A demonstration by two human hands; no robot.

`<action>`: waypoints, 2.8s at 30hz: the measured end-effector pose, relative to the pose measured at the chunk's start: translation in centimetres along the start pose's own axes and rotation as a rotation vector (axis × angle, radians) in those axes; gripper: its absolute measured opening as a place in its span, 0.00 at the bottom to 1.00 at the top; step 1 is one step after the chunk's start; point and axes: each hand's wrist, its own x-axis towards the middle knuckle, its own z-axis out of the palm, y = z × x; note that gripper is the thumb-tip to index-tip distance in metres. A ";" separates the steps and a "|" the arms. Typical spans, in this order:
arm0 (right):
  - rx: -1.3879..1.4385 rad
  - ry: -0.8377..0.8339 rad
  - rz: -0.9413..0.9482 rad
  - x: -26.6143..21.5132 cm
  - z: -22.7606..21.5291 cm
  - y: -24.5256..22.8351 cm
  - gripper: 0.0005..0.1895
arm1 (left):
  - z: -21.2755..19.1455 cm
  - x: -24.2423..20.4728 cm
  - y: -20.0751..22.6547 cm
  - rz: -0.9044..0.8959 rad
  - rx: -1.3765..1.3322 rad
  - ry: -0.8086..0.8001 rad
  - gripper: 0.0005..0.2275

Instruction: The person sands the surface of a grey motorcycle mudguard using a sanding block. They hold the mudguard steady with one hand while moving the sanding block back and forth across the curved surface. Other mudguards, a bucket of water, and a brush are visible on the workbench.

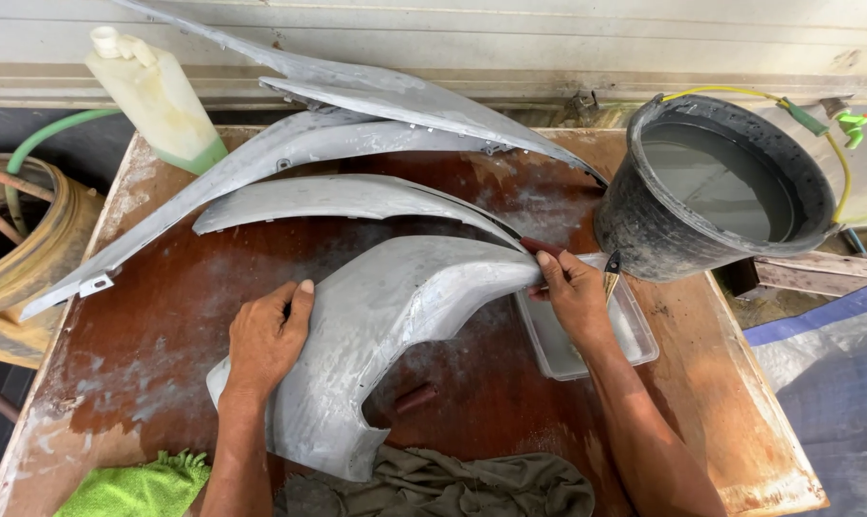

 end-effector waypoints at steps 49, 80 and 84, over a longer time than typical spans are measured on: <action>-0.641 -0.406 -0.849 -10.2 8.8 -6.4 0.12 | 0.3 1.2 2.7 0.144 0.043 -0.051 0.29; -0.793 -0.531 -1.028 -12.2 13.2 -6.0 0.05 | -1.2 -1.5 -6.4 0.027 -0.069 0.087 0.23; -0.764 -0.522 -0.979 -12.0 13.2 -7.4 0.06 | -0.6 -1.1 -5.6 -0.005 -0.060 0.085 0.23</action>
